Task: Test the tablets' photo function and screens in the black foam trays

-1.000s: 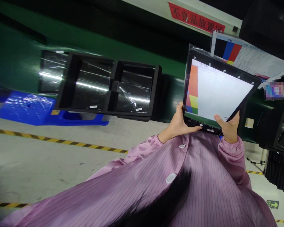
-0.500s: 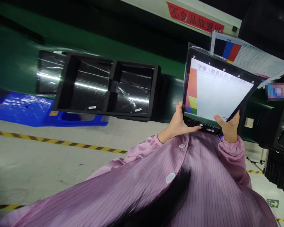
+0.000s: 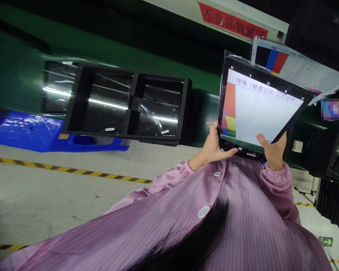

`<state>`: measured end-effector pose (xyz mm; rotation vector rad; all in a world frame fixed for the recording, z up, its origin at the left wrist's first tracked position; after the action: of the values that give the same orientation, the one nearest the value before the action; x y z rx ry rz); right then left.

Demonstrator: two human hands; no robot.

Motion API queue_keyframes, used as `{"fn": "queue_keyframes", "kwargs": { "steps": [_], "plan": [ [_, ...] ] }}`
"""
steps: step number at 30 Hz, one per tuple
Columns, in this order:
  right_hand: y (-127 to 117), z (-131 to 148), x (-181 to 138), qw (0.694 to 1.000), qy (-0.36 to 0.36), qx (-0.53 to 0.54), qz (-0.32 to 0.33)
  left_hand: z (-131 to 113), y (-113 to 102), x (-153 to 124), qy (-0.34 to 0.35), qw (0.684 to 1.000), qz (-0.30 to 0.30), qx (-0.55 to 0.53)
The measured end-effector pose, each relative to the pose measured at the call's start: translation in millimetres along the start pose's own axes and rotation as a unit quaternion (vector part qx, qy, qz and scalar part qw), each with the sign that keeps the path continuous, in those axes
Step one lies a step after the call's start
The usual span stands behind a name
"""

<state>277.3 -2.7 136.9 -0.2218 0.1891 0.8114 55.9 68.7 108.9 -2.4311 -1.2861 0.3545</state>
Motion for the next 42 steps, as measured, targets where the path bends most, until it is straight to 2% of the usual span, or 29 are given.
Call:
{"fn": "queue_keyframes", "kwargs": {
  "steps": [14,36,42],
  "plan": [
    [1.0,-4.2,-0.5,1.000,-0.012,0.008,-0.009,0.7,-0.4,1.0,0.011,1.000,-0.010,0.004],
    [-0.2,-3.3,-0.6,1.000,-0.025,0.006,-0.001,-0.6,-1.6,0.4,-0.024,1.000,-0.004,0.008],
    [0.5,-3.3,-1.1,1.000,-0.017,0.007,-0.004,2.5,-1.5,0.0,0.002,1.000,-0.002,-0.016]
  ]
}}
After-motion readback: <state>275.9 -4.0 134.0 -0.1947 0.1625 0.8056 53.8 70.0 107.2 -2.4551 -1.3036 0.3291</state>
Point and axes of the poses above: each hand's wrist, its own x-axis towards the middle knuckle, its own y-axis out of the palm, z = x × y, the point moved 2 cm from there along x, towards the middle knuckle, and after that the axes turned 2 degrees about x, right-handed, at the moved point
